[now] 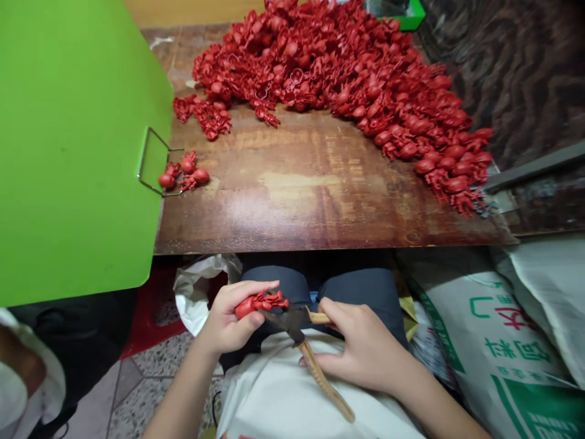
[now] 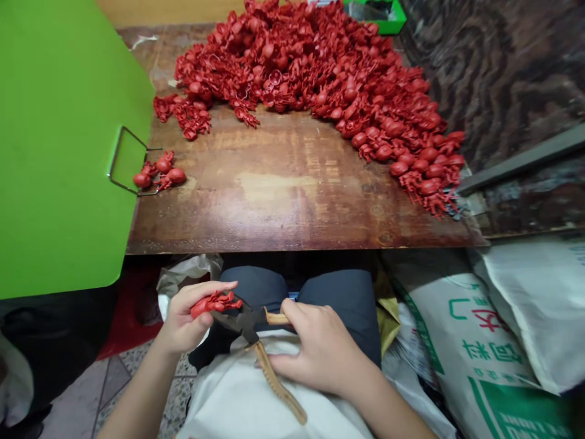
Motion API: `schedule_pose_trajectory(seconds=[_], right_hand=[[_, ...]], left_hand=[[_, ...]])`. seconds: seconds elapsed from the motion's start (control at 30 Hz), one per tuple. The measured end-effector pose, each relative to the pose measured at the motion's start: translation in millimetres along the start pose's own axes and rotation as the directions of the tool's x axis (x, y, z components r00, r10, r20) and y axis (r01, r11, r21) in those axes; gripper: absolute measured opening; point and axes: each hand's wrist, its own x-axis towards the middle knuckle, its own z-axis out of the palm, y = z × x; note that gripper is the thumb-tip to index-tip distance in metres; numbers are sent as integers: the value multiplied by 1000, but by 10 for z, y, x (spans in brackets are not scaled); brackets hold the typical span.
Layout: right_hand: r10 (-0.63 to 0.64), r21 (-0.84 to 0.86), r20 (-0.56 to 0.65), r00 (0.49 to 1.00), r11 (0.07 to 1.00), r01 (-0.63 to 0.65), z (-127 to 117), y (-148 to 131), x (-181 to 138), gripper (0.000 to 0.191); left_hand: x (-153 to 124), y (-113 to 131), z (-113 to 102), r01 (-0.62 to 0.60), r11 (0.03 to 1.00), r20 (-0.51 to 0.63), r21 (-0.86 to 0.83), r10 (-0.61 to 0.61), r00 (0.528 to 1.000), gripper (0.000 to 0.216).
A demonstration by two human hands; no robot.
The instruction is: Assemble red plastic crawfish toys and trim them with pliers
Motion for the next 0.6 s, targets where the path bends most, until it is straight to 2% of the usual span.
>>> schedule_pose_trajectory(seconds=[0.07, 0.1, 0.2, 0.27, 0.3, 0.37, 0.47, 0.6], right_hand=[[-127, 52, 40, 991, 991, 125, -11, 33, -60, 21], [-194, 83, 49, 980, 978, 190, -2, 53, -97, 22], [-311, 140, 57, 949, 943, 301, 75, 84, -216, 64], [-260, 128, 50, 964, 959, 252, 152, 50, -287, 97], [-222, 115, 31, 975, 969, 217, 190, 16, -316, 104], [-187, 98, -41, 982, 977, 190, 251, -67, -354, 94], [-230, 127, -130, 964, 961, 246, 283, -167, -365, 79], [-251, 204, -92, 964, 942, 265, 233, -187, -340, 70]], left_hand=[[63, 131, -102, -93, 993, 86, 67, 87, 992, 45], [88, 194, -138, -130, 987, 113, 93, 119, 986, 43], [127, 357, -204, -223, 961, 174, 161, 195, 965, 38], [127, 458, -240, -279, 938, 225, 208, 232, 946, 37], [123, 513, -260, -306, 922, 251, 235, 247, 936, 38], [113, 635, -307, -344, 890, 299, 298, 255, 919, 40], [107, 815, -370, -367, 870, 356, 328, 246, 902, 41], [94, 934, -386, -364, 879, 369, 309, 242, 897, 12]])
